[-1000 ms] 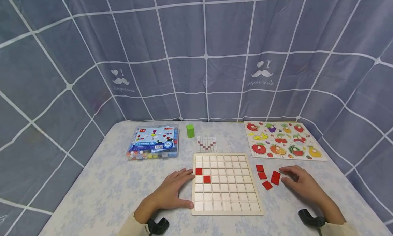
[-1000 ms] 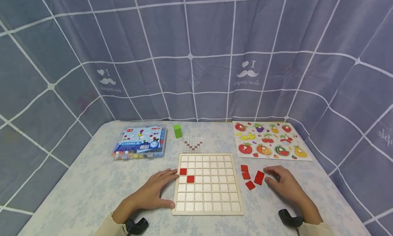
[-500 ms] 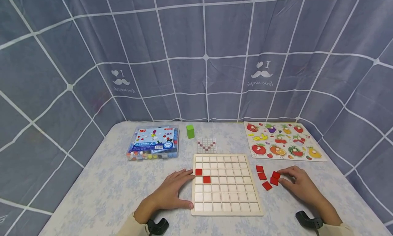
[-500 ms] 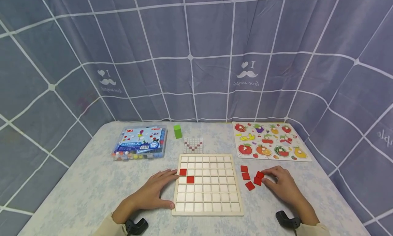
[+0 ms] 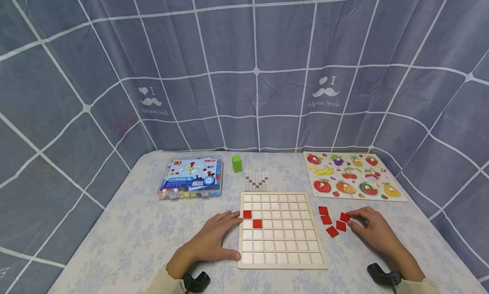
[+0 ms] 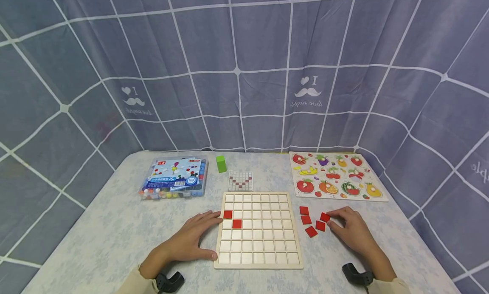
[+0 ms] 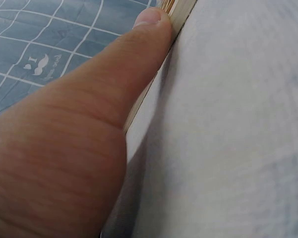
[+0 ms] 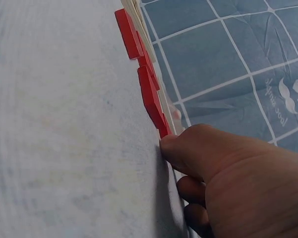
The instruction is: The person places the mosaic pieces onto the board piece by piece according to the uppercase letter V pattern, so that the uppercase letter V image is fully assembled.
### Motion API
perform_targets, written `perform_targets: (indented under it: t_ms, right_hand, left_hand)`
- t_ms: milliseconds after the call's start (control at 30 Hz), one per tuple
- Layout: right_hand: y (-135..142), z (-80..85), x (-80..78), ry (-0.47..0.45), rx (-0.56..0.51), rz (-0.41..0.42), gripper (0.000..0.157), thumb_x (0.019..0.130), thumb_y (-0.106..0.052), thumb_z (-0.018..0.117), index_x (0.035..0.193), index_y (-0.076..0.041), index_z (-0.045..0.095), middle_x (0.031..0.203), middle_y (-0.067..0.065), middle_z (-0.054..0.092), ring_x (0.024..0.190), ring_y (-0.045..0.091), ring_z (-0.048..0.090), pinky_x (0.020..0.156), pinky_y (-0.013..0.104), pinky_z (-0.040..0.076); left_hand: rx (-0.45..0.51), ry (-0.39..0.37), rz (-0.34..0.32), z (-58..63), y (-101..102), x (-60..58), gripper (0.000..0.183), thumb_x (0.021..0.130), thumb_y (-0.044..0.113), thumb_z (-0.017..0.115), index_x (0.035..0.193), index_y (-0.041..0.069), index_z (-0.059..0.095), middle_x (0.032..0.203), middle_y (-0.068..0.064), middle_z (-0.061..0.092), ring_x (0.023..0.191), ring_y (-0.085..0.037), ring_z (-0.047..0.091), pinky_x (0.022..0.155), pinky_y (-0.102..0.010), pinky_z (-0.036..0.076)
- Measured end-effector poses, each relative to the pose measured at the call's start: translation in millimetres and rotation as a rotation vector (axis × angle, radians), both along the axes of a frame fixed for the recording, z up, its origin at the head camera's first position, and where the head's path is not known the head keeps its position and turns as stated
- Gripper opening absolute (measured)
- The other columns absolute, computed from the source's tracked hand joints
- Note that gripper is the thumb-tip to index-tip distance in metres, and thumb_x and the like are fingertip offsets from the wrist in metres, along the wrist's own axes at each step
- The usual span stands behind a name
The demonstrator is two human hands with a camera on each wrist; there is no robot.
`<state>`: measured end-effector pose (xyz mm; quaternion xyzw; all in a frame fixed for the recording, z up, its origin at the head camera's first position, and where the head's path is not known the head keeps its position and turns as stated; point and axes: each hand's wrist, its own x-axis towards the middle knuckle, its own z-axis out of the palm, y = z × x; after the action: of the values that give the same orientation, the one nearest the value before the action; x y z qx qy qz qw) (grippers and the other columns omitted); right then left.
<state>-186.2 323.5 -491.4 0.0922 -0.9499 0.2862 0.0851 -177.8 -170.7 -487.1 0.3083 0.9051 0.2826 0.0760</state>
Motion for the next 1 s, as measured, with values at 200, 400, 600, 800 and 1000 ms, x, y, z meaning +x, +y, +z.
perform_targets:
  t_ms: [200, 400, 600, 800, 1000]
  right_hand:
    - [1.2, -2.1, -0.8, 0.000, 0.009, -0.012, 0.031, 0.084, -0.008, 0.081, 0.112, 0.002, 0.071, 0.102, 0.011, 0.065, 0.098, 0.033, 0.061, 0.085, 0.053, 0.052]
    - [0.8, -1.5, -1.0, 0.008, 0.012, -0.017, 0.025, 0.083, -0.008, 0.082, 0.104, -0.001, 0.072, 0.100, 0.008, 0.065, 0.096, 0.031, 0.061, 0.084, 0.051, 0.052]
    - [-0.4, -0.2, -0.7, 0.029, 0.027, -0.015, 0.024, 0.082, -0.007, 0.082, 0.103, -0.001, 0.072, 0.099, 0.009, 0.065, 0.097, 0.034, 0.061, 0.087, 0.057, 0.050]
    - [-2.2, -1.0, -0.1, 0.069, 0.024, -0.070, 0.024, 0.081, -0.007, 0.081, 0.101, 0.002, 0.071, 0.093, 0.007, 0.063, 0.088, 0.028, 0.061, 0.077, 0.046, 0.054]
    - [-7.7, 3.2, -1.5, 0.155, -0.017, -0.092, 0.024, 0.079, -0.003, 0.082, 0.100, 0.001, 0.072, 0.090, 0.004, 0.061, 0.081, 0.021, 0.057, 0.066, 0.025, 0.050]
  left_hand:
    - [0.004, -0.003, -0.002, -0.7, 0.2, 0.9, 0.094, 0.078, 0.069, 0.075, 0.152, 0.019, 0.046, 0.161, 0.002, 0.035, 0.150, -0.029, 0.022, 0.118, -0.059, 0.018]
    - [-0.005, -0.007, 0.001, -0.6, 0.2, 0.9, 0.094, 0.078, 0.070, 0.075, 0.152, 0.020, 0.046, 0.162, 0.002, 0.034, 0.150, -0.029, 0.022, 0.118, -0.059, 0.018]
    - [-0.006, -0.017, 0.010, -2.0, 0.7, 1.3, 0.094, 0.078, 0.070, 0.074, 0.152, 0.021, 0.046, 0.161, 0.003, 0.034, 0.150, -0.029, 0.022, 0.118, -0.059, 0.017]
    - [0.001, -0.011, 0.005, -2.0, 0.1, 1.6, 0.093, 0.078, 0.069, 0.075, 0.152, 0.020, 0.046, 0.161, 0.002, 0.034, 0.150, -0.029, 0.022, 0.118, -0.059, 0.017]
    - [0.003, 0.002, -0.009, -0.1, -0.8, 0.0, 0.093, 0.079, 0.068, 0.075, 0.153, 0.019, 0.045, 0.162, 0.001, 0.034, 0.150, -0.029, 0.022, 0.118, -0.059, 0.017]
